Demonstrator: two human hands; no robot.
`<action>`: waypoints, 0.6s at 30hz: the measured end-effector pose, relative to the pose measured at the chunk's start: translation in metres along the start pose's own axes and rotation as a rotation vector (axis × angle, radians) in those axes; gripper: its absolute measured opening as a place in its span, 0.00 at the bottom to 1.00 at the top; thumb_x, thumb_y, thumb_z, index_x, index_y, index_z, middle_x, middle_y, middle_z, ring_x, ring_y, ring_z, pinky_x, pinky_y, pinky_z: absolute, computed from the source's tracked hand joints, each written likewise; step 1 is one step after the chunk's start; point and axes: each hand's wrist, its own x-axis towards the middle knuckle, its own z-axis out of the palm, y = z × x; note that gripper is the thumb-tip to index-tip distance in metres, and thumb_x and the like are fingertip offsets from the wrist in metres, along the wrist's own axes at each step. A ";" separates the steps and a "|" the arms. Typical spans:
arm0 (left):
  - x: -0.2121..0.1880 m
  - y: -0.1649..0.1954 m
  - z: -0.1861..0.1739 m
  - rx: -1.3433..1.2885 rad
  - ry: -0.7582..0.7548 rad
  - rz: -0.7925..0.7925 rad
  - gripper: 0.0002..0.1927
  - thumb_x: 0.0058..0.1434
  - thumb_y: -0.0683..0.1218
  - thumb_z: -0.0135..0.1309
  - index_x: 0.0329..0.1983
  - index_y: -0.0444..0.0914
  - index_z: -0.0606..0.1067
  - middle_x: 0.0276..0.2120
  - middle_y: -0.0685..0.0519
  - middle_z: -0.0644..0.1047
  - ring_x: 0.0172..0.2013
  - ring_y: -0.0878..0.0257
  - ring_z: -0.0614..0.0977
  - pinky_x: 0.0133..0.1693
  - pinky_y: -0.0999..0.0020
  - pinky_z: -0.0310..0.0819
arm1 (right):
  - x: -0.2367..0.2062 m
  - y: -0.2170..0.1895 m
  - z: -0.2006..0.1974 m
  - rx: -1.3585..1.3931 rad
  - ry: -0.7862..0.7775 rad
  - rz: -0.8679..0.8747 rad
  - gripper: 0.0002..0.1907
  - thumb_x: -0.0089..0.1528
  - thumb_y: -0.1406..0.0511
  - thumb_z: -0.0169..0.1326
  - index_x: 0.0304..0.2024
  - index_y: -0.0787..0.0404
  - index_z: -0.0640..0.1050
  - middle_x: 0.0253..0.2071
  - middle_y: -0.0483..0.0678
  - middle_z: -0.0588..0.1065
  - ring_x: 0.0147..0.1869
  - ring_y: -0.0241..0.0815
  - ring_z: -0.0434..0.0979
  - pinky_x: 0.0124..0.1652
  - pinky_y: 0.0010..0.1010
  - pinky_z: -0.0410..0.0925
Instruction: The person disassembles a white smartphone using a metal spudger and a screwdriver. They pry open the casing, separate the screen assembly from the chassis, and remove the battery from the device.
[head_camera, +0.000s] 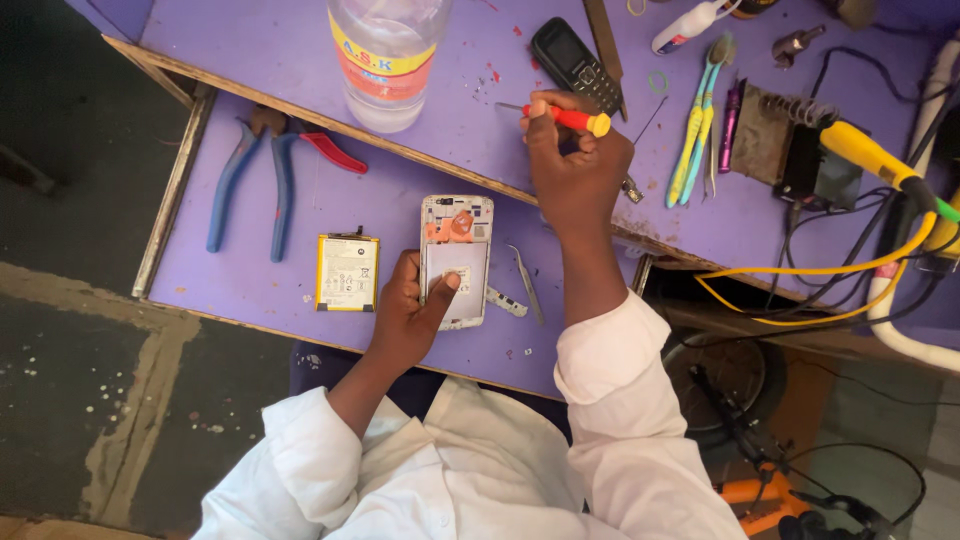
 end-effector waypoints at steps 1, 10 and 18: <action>0.001 -0.001 0.000 -0.040 -0.008 0.012 0.11 0.71 0.44 0.53 0.51 0.35 0.68 0.40 0.55 0.77 0.40 0.75 0.73 0.43 0.77 0.71 | 0.000 -0.001 0.000 0.014 -0.006 0.002 0.06 0.69 0.71 0.58 0.46 0.69 0.80 0.36 0.49 0.81 0.38 0.33 0.80 0.40 0.23 0.73; 0.001 0.002 0.004 -0.038 0.001 -0.005 0.11 0.71 0.44 0.53 0.50 0.35 0.68 0.40 0.55 0.78 0.40 0.75 0.75 0.43 0.77 0.72 | 0.000 -0.008 -0.001 0.024 -0.057 -0.039 0.05 0.70 0.72 0.57 0.47 0.69 0.80 0.37 0.49 0.81 0.40 0.32 0.82 0.42 0.23 0.75; -0.003 0.002 0.005 0.025 0.013 0.008 0.11 0.71 0.45 0.53 0.50 0.35 0.68 0.39 0.54 0.78 0.40 0.74 0.75 0.43 0.76 0.73 | -0.002 -0.012 -0.005 -0.036 -0.066 -0.093 0.06 0.68 0.72 0.58 0.47 0.68 0.80 0.36 0.48 0.82 0.40 0.31 0.82 0.41 0.21 0.73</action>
